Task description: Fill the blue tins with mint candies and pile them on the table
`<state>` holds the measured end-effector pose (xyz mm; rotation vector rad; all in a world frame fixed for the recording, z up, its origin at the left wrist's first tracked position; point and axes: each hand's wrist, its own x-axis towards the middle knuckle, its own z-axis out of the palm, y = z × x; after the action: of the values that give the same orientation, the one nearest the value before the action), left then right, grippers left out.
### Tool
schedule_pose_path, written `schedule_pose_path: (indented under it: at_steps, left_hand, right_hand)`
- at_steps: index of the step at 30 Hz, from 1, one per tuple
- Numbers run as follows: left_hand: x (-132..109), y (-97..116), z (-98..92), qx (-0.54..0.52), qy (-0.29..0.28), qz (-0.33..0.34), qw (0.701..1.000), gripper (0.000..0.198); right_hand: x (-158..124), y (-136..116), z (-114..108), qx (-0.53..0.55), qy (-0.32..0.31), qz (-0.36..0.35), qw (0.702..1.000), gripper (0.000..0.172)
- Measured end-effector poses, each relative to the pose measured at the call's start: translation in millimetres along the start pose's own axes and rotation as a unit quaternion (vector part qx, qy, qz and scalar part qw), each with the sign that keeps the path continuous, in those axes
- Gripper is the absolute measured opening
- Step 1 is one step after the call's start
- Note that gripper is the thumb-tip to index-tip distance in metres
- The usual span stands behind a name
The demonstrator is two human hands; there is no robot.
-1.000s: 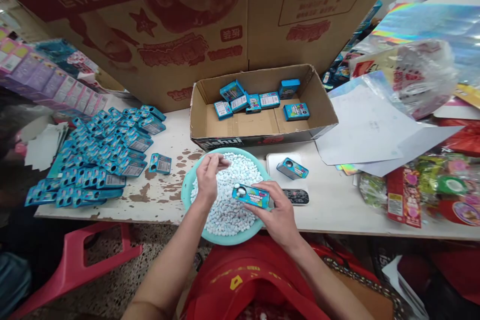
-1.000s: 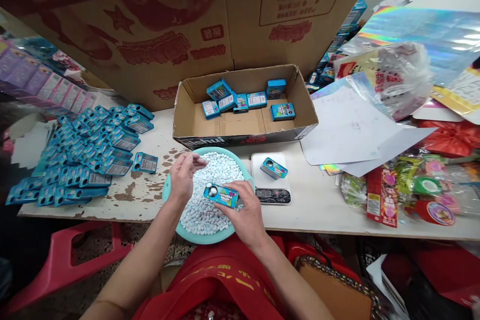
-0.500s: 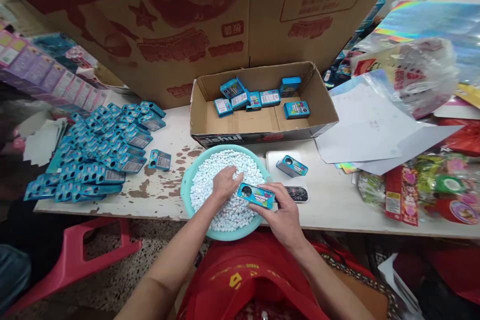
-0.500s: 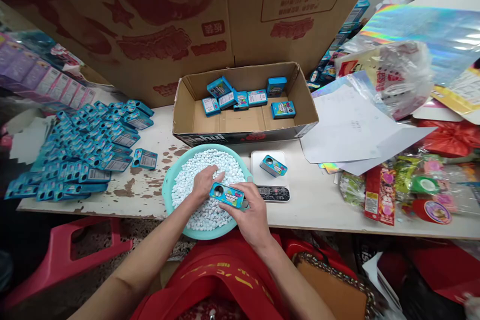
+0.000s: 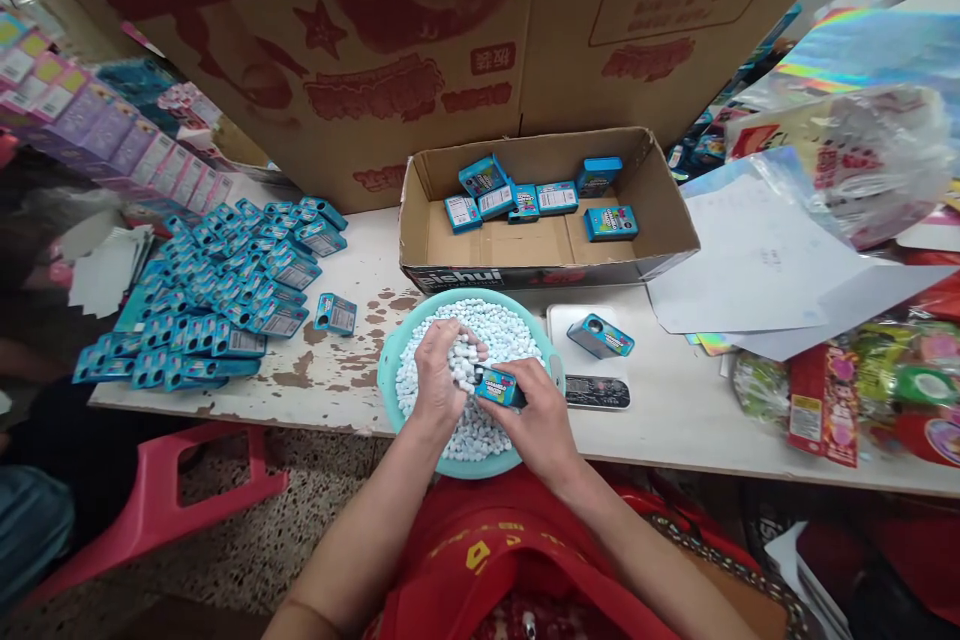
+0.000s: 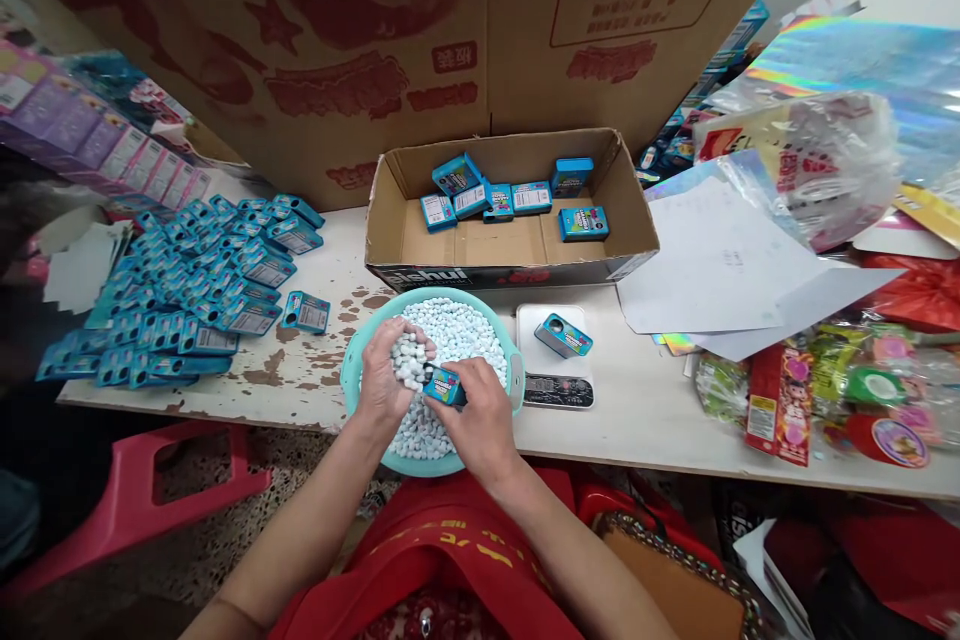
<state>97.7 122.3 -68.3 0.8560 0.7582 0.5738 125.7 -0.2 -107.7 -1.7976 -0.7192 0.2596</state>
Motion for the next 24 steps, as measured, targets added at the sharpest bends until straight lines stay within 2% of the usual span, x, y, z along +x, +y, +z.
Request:
schedule_pose_path:
  at_steps: [6,13,19,24]
  left_hand:
    - [2.0,4.6,4.5,0.013,0.019,0.048,0.999,0.025]
    - [6.3,5.1,4.6,0.038,0.008,0.052,0.998,0.037]
    - [7.2,5.4,7.9,0.064,0.002,0.085,0.994,0.02]
    - [5.5,4.8,13.1,0.079,-0.011,0.124,0.989,0.027]
  right_hand:
    - [6.3,-4.3,0.7,-0.01,-0.006,-0.002,1.0,0.027]
    - [11.6,-3.1,-1.2,0.005,-0.006,0.008,1.0,0.03]
    - [15.8,-5.1,-1.8,0.017,-0.004,0.007,1.0,0.032]
    - [19.6,-7.3,-6.8,0.042,0.012,0.004,0.999,0.03]
